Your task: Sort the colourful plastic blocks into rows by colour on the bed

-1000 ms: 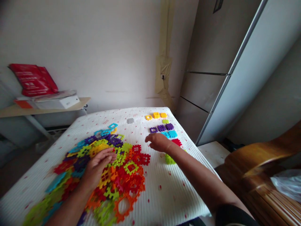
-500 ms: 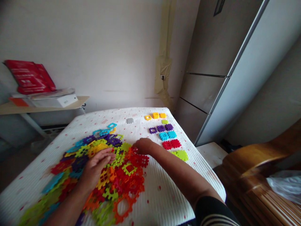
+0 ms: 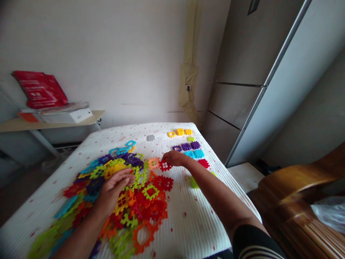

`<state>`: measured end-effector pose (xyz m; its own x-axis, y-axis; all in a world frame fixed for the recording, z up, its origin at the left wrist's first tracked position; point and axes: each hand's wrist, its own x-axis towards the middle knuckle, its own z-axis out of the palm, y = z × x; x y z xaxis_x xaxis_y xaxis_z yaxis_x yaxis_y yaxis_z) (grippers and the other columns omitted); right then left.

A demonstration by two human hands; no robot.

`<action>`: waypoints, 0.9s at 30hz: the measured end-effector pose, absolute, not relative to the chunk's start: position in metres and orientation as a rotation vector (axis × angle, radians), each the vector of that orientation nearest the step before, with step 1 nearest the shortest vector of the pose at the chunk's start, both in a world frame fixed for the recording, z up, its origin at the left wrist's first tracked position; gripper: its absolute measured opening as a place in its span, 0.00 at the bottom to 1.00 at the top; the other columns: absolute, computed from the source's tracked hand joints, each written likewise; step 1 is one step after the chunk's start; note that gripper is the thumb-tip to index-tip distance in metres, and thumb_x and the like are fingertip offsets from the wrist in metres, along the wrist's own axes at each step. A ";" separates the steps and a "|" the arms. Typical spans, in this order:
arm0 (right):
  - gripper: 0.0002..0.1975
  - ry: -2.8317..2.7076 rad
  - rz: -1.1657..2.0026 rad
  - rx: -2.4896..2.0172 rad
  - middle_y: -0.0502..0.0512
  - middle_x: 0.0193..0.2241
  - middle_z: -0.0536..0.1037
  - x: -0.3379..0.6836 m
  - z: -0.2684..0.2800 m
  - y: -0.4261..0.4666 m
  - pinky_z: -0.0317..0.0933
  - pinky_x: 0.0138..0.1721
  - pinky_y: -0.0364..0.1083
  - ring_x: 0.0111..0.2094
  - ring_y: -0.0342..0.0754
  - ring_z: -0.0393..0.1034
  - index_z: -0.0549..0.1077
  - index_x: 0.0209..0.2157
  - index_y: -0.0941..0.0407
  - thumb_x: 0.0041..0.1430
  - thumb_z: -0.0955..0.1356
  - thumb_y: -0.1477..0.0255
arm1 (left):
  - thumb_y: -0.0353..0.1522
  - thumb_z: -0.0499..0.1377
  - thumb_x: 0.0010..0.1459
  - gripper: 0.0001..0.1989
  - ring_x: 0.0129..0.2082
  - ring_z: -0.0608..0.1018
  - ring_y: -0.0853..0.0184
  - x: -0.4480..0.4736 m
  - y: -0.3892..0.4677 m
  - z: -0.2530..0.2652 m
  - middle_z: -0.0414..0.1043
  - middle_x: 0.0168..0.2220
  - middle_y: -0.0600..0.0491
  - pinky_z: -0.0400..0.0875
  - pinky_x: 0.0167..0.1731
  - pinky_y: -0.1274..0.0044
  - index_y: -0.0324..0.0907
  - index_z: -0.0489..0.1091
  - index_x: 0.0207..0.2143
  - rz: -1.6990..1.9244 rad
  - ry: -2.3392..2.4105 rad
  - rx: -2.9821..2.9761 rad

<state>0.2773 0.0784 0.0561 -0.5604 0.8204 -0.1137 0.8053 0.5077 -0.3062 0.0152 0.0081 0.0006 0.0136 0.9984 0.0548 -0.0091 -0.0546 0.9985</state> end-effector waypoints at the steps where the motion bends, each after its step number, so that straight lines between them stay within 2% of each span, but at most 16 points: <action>1: 0.13 -2.701 0.522 -1.487 0.54 0.36 0.78 0.278 0.054 0.079 0.60 0.34 0.38 0.32 0.41 0.71 0.74 0.43 0.58 0.59 0.61 0.77 | 0.41 0.60 0.46 0.24 0.35 0.76 0.63 0.015 0.008 0.001 0.75 0.35 0.48 0.70 0.39 0.73 0.37 0.66 0.44 1.244 1.169 1.252; 3: 0.14 -2.690 0.477 -1.566 0.54 0.37 0.78 0.278 0.048 0.079 0.61 0.35 0.40 0.34 0.43 0.72 0.74 0.44 0.57 0.58 0.62 0.78 | 0.41 0.60 0.47 0.24 0.35 0.76 0.63 0.015 0.008 0.001 0.75 0.35 0.49 0.70 0.39 0.73 0.37 0.66 0.44 1.245 1.172 1.257; 6: 0.19 -2.639 0.347 -1.613 0.60 0.44 0.74 0.279 0.041 0.078 0.61 0.41 0.44 0.42 0.48 0.70 0.70 0.49 0.58 0.55 0.63 0.78 | 0.41 0.60 0.47 0.24 0.35 0.77 0.63 0.015 0.008 0.001 0.75 0.35 0.48 0.70 0.39 0.72 0.37 0.66 0.45 1.242 1.171 1.258; 8: 0.21 -2.664 0.256 -1.587 0.62 0.48 0.72 0.279 0.038 0.076 0.60 0.44 0.45 0.46 0.51 0.68 0.68 0.51 0.58 0.53 0.67 0.75 | 0.41 0.60 0.47 0.24 0.36 0.77 0.62 0.015 0.008 0.001 0.75 0.35 0.48 0.70 0.40 0.71 0.37 0.66 0.45 1.240 1.170 1.257; 12: 0.25 -2.827 0.052 -1.575 0.60 0.45 0.73 0.272 0.036 0.070 0.62 0.41 0.48 0.44 0.54 0.68 0.70 0.48 0.55 0.47 0.71 0.64 | 0.41 0.60 0.47 0.24 0.36 0.77 0.61 0.015 0.008 0.000 0.75 0.35 0.48 0.70 0.40 0.70 0.38 0.66 0.45 1.242 1.165 1.266; 15: 0.26 -2.921 -0.052 -1.592 0.62 0.43 0.74 0.264 0.035 0.069 0.63 0.39 0.48 0.43 0.55 0.69 0.71 0.47 0.55 0.45 0.71 0.62 | 0.41 0.60 0.48 0.23 0.36 0.77 0.62 0.015 0.008 -0.001 0.75 0.36 0.48 0.70 0.40 0.71 0.38 0.66 0.45 1.239 1.156 1.269; 19: 0.27 -2.935 0.037 -1.491 0.63 0.42 0.73 0.261 0.040 0.072 0.63 0.40 0.48 0.42 0.55 0.68 0.71 0.46 0.59 0.43 0.72 0.63 | 0.40 0.59 0.49 0.23 0.36 0.77 0.62 0.014 0.008 -0.003 0.74 0.37 0.48 0.70 0.40 0.71 0.38 0.66 0.45 1.235 1.147 1.281; 23: 0.25 -2.788 0.203 -1.209 0.62 0.40 0.73 0.258 0.050 0.072 0.60 0.44 0.48 0.42 0.52 0.67 0.71 0.46 0.62 0.44 0.73 0.68 | 0.38 0.59 0.48 0.22 0.38 0.75 0.63 0.015 0.007 -0.002 0.73 0.40 0.47 0.69 0.40 0.72 0.39 0.67 0.46 1.224 1.167 1.376; 27: 0.23 -2.693 0.332 -0.939 0.59 0.39 0.74 0.240 0.058 0.063 0.60 0.42 0.47 0.41 0.50 0.67 0.71 0.44 0.59 0.43 0.73 0.70 | 0.36 0.61 0.45 0.28 0.34 0.75 0.64 0.018 0.004 0.002 0.74 0.36 0.50 0.70 0.38 0.73 0.42 0.65 0.51 1.155 1.231 1.488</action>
